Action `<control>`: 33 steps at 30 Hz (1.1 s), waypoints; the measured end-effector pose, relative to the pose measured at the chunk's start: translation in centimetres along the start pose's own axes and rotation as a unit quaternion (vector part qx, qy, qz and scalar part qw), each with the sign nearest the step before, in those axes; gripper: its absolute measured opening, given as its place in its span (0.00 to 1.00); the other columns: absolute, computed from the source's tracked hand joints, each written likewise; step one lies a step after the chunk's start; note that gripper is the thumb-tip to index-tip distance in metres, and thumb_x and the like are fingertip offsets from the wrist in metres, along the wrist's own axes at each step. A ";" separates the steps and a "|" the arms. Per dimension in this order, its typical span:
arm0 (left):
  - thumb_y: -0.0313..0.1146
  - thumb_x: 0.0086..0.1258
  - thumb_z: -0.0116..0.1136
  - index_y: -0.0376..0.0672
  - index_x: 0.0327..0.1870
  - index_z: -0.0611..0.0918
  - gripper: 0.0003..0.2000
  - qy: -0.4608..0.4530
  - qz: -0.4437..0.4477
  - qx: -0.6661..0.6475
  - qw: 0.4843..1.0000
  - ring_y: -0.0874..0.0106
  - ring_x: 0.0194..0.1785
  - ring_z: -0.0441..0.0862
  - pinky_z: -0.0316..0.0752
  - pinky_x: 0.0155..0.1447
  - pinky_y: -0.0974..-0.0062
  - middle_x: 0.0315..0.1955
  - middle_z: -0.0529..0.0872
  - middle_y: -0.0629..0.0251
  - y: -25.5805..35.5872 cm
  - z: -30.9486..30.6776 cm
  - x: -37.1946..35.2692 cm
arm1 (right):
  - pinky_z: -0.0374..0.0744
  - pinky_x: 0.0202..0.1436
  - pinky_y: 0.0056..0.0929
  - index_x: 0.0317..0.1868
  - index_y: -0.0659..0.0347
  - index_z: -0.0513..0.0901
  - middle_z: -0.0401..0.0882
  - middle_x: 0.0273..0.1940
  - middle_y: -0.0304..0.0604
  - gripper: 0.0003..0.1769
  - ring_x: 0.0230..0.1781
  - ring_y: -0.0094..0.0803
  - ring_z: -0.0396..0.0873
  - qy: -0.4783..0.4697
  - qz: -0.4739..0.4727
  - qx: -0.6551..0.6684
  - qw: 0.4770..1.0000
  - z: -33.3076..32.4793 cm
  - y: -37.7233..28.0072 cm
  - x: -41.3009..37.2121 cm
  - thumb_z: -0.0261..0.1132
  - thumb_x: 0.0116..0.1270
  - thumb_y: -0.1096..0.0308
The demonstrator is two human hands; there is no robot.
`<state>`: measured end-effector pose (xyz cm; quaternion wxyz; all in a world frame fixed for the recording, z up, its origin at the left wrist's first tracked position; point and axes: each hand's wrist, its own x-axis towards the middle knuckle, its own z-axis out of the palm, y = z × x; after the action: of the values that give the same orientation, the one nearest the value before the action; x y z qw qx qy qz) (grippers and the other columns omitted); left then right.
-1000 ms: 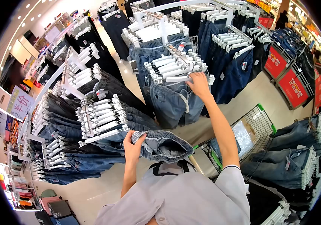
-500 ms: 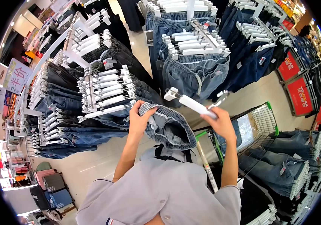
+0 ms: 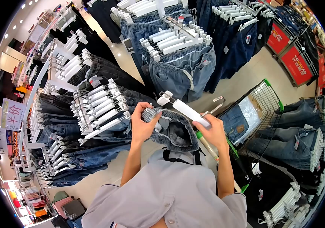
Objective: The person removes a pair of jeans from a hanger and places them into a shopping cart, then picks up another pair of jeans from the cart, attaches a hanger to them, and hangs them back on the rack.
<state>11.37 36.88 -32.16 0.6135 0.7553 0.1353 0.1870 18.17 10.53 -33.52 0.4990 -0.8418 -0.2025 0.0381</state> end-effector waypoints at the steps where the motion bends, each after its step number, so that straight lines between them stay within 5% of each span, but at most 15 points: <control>1: 0.23 0.63 0.76 0.40 0.45 0.76 0.17 0.002 0.001 -0.002 1.000 0.83 0.37 0.76 0.72 0.43 0.82 0.36 0.82 0.72 -0.2 0.0 0.0 | 0.83 0.44 0.31 0.48 0.69 0.87 0.89 0.38 0.53 0.20 0.37 0.40 0.90 0.007 0.006 0.002 1.000 0.0 -0.1 -0.2 0.80 0.62 0.65; 10: 0.24 0.65 0.77 0.41 0.48 0.73 0.20 0.009 0.015 -0.058 0.998 0.83 0.40 0.77 0.74 0.45 0.81 0.36 0.81 0.70 -0.6 0.0 0.0 | 0.82 0.42 0.27 0.48 0.68 0.87 0.89 0.35 0.48 0.18 0.34 0.27 0.86 0.019 0.033 0.040 0.998 0.1 0.0 -0.8 0.80 0.62 0.68; 15: 0.31 0.74 0.71 0.37 0.60 0.83 0.17 0.020 -0.001 -0.065 0.998 0.81 0.41 0.77 0.73 0.47 0.82 0.39 0.83 0.71 1.4 0.2 0.1 | 0.79 0.38 0.23 0.48 0.68 0.88 0.88 0.32 0.42 0.17 0.32 0.20 0.82 -0.007 -0.012 0.033 0.999 1.3 -0.3 -0.2 0.79 0.62 0.68; 19: 0.34 0.77 0.68 0.32 0.56 0.85 0.15 -0.004 0.056 -0.009 0.998 0.82 0.43 0.75 0.71 0.48 0.82 0.39 0.83 0.71 0.8 -0.4 1.0 | 0.80 0.38 0.24 0.48 0.68 0.88 0.89 0.33 0.44 0.17 0.31 0.23 0.83 0.008 -0.034 0.041 0.999 2.1 -0.2 -0.1 0.79 0.63 0.68; 27: 0.34 0.75 0.70 0.32 0.44 0.86 0.12 0.033 0.016 -0.046 0.998 0.83 0.34 0.74 0.69 0.38 0.81 0.32 0.81 0.71 -0.1 0.2 1.4 | 0.80 0.38 0.27 0.45 0.68 0.88 0.89 0.36 0.46 0.15 0.31 0.29 0.85 0.036 -0.054 0.015 0.998 2.6 0.1 0.2 0.81 0.62 0.69; 33: 0.32 0.74 0.71 0.30 0.45 0.86 0.11 0.028 0.037 -0.054 0.997 0.83 0.35 0.72 0.66 0.39 0.82 0.32 0.79 0.72 -0.1 0.3 1.4 | 0.81 0.38 0.28 0.43 0.69 0.87 0.90 0.39 0.48 0.15 0.31 0.33 0.86 0.038 -0.055 0.024 0.997 2.4 0.5 0.3 0.81 0.61 0.69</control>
<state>12.71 37.25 -32.15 0.6422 0.7197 0.1137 0.2381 18.00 12.42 -35.12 0.5275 -0.8182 -0.2282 -0.0168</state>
